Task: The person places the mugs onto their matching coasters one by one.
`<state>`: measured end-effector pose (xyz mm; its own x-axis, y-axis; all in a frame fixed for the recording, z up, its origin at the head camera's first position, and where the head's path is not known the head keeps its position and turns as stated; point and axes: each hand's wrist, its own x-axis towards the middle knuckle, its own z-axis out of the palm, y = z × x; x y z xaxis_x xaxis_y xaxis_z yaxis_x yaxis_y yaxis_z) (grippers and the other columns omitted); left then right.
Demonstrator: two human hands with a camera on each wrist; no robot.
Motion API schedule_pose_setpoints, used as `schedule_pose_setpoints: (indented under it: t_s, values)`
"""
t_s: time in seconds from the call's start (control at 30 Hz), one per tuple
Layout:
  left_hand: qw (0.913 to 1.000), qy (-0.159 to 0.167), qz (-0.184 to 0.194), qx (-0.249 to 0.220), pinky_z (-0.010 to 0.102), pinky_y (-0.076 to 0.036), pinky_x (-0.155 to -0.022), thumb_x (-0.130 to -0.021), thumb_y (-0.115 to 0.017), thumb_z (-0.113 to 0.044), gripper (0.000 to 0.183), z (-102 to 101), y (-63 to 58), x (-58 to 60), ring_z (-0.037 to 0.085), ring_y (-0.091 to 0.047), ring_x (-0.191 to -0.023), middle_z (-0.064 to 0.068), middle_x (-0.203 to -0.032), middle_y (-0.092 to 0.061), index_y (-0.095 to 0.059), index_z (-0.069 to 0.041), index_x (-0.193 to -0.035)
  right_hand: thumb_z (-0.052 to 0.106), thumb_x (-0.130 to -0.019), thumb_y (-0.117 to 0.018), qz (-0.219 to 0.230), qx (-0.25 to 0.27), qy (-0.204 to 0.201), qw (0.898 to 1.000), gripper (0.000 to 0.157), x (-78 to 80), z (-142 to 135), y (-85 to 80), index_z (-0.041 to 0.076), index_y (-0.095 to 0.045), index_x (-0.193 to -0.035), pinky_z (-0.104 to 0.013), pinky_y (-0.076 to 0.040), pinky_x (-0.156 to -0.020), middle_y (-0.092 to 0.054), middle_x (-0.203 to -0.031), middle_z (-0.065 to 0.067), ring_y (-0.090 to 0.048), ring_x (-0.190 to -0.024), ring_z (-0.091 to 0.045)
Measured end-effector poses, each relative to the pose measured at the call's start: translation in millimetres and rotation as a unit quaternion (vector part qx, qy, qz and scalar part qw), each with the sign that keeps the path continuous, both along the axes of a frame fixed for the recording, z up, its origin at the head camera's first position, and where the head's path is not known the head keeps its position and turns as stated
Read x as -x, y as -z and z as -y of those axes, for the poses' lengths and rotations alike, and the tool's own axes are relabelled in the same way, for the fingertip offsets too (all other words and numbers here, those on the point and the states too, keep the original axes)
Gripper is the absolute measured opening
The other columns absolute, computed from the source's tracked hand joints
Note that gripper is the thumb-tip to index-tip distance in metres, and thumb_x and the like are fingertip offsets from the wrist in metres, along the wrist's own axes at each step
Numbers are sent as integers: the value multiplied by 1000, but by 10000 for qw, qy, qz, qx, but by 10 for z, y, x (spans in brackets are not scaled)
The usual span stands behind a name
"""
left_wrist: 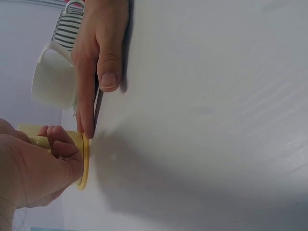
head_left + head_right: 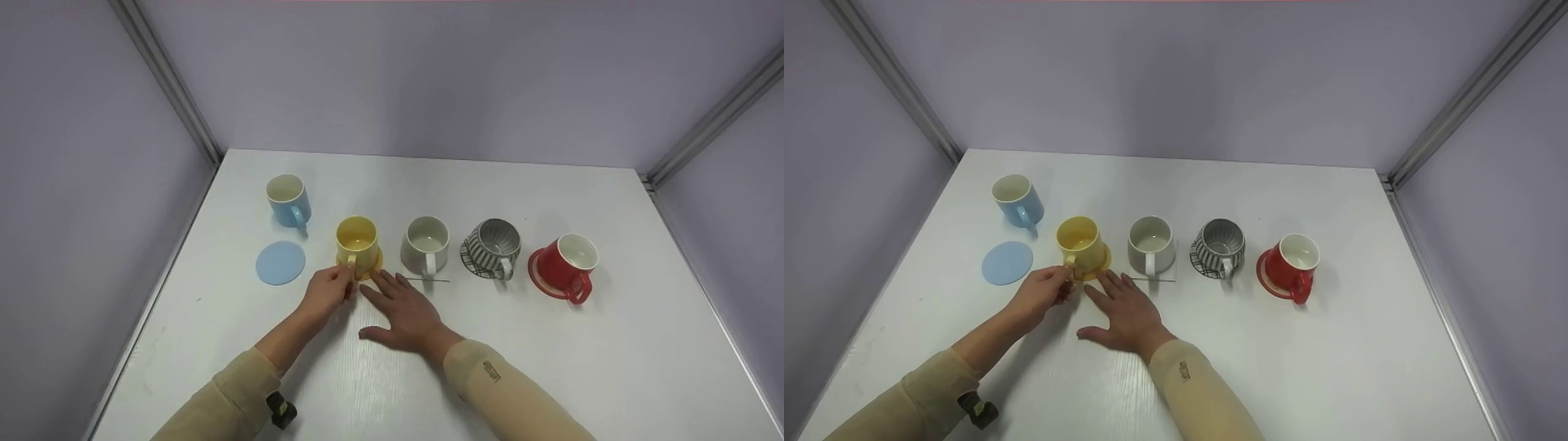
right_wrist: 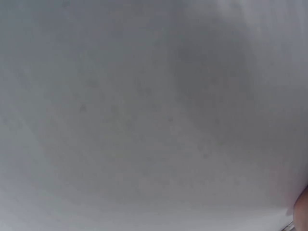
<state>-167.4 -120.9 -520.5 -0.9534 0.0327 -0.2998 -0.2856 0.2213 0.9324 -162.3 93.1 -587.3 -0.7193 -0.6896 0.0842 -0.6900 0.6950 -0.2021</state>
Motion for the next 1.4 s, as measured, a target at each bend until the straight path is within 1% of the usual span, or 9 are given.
schedule_pose_setpoints:
  t_s: [0.2,0.37,0.53,0.8,0.97,1.07,1.2,1.3,1.4]
  values:
    - [10000,13,-3,-20,29,-40,-64,-114,-49,-34,46,20,-3,-23,16,-50,-70,4,-74,-57,-65,-1,-85,80,-99,-42,53,3,16,10000,91,-15,19,-7,20,-34,-168,-43,-13,-130,-21,-176,-9,-17,-162,-26]
    - [10000,12,-26,0,28,-39,-63,-114,-49,-32,45,31,-21,-43,15,-49,-70,3,-74,-56,-66,1,-88,79,-99,-43,-36,131,-33,9999,90,-30,38,-6,20,-37,-167,-45,-17,-130,-24,-174,-10,-22,-161,-27]
    - [10000,6,-24,7,28,-40,-63,-114,-48,-31,45,59,-23,-58,15,-49,-71,2,-74,-56,-67,1,-89,78,-100,-44,-124,209,-87,9997,89,-42,56,-4,18,-39,-166,-47,-20,-129,-26,-174,-11,-24,-160,-29]
    - [9999,-23,58,-136,28,-40,-63,-114,-48,-31,45,71,-13,-68,15,-50,-71,3,-75,-56,-66,0,-88,79,-100,-42,133,45,-33,9999,90,-51,68,-26,21,-34,-168,-43,-14,-130,-20,-176,-8,-17,-162,-25]
    - [9998,-63,101,-153,32,-43,-66,-114,-49,-35,46,60,-5,-62,16,-51,-71,3,-75,-57,-65,-2,-87,78,-100,-43,53,82,-37,9999,89,-54,59,-35,21,-35,-167,-45,-17,-130,-23,-175,-9,-20,-161,-26]
    - [9997,-131,129,-143,33,-45,-68,-113,-50,-36,45,64,-13,-61,16,-52,-72,3,-76,-57,-65,-1,-89,78,-100,-42,68,104,-57,9999,89,-53,55,-30,21,-35,-168,-46,-17,-129,-22,-175,-8,-19,-162,-27]
    - [9991,-360,156,-134,29,-46,-67,-112,-53,-34,41,87,-44,-49,15,-56,-72,4,-77,-61,-70,0,-96,79,-100,-41,68,72,-56,9999,90,-40,40,-15,21,-34,-168,-45,-16,-130,-21,-176,-9,-18,-162,-26]
    - [9984,-539,161,-74,26,-47,-67,-111,-56,-33,39,129,-77,-27,16,-60,-75,5,-81,-64,-74,1,-107,78,-100,-42,27,101,-51,9999,89,-26,20,-8,20,-36,-167,-46,-17,-130,-23,-175,-10,-20,-161,-27]
    - [9980,-611,129,36,27,-49,-71,-111,-56,-36,42,204,-116,-4,19,-64,-81,7,-86,-66,-74,1,-117,79,-100,-41,48,6,-9,10000,90,-11,5,-7,21,-34,-168,-44,-15,-130,-22,-175,-9,-18,-162,-26]
